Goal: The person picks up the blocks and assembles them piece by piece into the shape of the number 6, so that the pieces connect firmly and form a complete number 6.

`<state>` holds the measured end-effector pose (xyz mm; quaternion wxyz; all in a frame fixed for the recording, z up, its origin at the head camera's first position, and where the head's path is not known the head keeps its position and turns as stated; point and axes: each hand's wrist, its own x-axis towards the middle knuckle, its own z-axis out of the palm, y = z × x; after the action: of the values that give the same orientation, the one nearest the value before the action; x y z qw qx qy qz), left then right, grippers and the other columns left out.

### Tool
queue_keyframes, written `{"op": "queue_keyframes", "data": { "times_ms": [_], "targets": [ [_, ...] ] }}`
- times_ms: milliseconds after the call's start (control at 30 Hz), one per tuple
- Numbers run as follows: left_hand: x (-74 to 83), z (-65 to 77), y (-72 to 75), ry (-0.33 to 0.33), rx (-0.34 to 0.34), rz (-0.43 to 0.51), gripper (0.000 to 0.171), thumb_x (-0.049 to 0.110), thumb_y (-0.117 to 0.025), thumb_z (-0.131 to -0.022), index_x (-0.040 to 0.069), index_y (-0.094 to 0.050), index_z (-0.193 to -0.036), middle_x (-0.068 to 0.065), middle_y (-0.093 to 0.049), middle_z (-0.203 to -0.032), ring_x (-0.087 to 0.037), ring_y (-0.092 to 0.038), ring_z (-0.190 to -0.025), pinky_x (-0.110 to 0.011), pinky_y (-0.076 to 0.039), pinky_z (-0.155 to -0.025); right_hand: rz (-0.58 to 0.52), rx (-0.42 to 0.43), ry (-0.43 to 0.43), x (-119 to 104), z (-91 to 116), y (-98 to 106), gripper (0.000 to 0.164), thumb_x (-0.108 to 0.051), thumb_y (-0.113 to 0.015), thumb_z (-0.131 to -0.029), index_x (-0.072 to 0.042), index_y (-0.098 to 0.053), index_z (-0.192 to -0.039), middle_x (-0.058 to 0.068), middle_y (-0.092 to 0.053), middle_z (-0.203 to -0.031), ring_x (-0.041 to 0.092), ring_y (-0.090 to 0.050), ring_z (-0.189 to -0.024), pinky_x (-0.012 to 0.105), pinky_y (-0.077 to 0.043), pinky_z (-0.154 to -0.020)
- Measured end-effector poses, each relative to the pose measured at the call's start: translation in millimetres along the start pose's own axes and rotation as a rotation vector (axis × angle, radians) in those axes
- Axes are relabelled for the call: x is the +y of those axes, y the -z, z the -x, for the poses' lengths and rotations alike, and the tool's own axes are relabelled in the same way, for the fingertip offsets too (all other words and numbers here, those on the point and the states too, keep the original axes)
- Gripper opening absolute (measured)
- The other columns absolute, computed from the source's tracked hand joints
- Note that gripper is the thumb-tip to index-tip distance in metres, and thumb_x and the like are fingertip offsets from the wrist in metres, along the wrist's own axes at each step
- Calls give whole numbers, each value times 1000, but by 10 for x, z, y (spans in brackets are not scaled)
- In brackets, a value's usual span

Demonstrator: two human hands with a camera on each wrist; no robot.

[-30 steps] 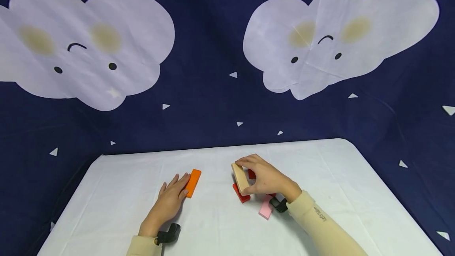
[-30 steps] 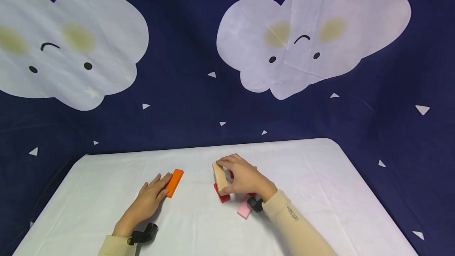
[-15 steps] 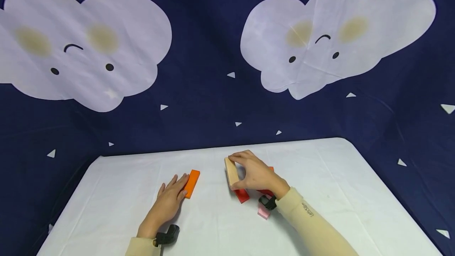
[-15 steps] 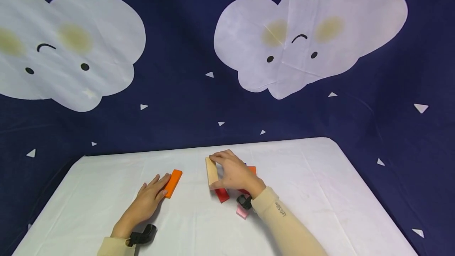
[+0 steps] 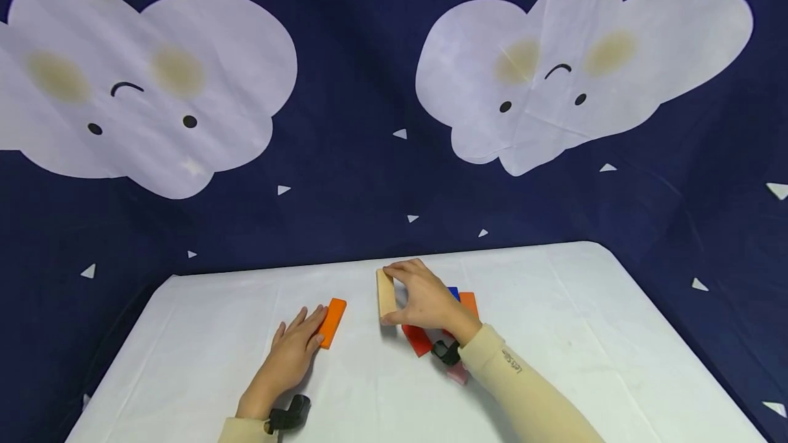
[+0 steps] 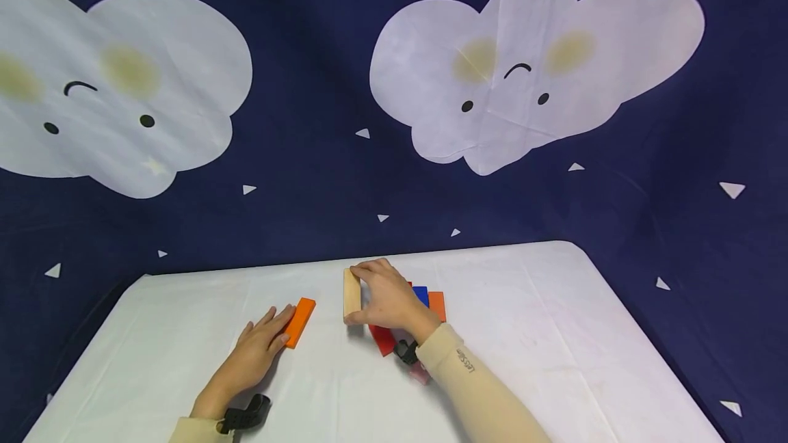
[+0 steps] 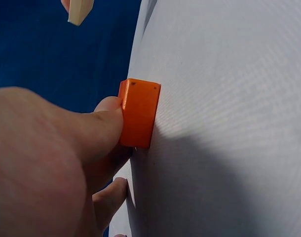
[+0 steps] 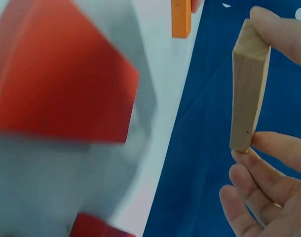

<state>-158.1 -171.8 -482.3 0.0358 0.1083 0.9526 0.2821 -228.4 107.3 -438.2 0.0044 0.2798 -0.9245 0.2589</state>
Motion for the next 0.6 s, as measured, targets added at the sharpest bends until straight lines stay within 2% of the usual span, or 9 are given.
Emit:
{"op": "queue_keyframes", "data": {
  "times_ms": [133, 300, 600],
  "targets": [
    [-2, 8, -1, -12, 4, 6, 52, 13, -57, -102, 3, -43, -151, -15, -41, -156, -43, -25, -148, -72, -8, -114, -1, 43, -6, -53, -61, -57, 87, -47, -85, -73, -4, -55, -143, 9, -54, -144, 25, -44, -133, 44, -39, -113],
    [-7, 9, 10, -43, 20, 4, 50, 12, -55, -103, 1, -44, -150, -18, -42, -155, -46, -26, -147, -73, -10, -113, -4, 61, -56, -94, -129, -107, 89, -50, -85, -74, -4, -54, -143, 9, -53, -145, 24, -44, -132, 42, -39, -112],
    [-11, -3, 17, -14, -15, 1, 52, 13, -54, -104, 2, -40, -153, -17, -39, -157, -45, -23, -148, -72, -6, -114, -6, 120, -128, -124, -236, -186, 90, -53, -83, -74, -1, -55, -142, 11, -55, -143, 25, -45, -129, 40, -43, -109]
  ]
}}
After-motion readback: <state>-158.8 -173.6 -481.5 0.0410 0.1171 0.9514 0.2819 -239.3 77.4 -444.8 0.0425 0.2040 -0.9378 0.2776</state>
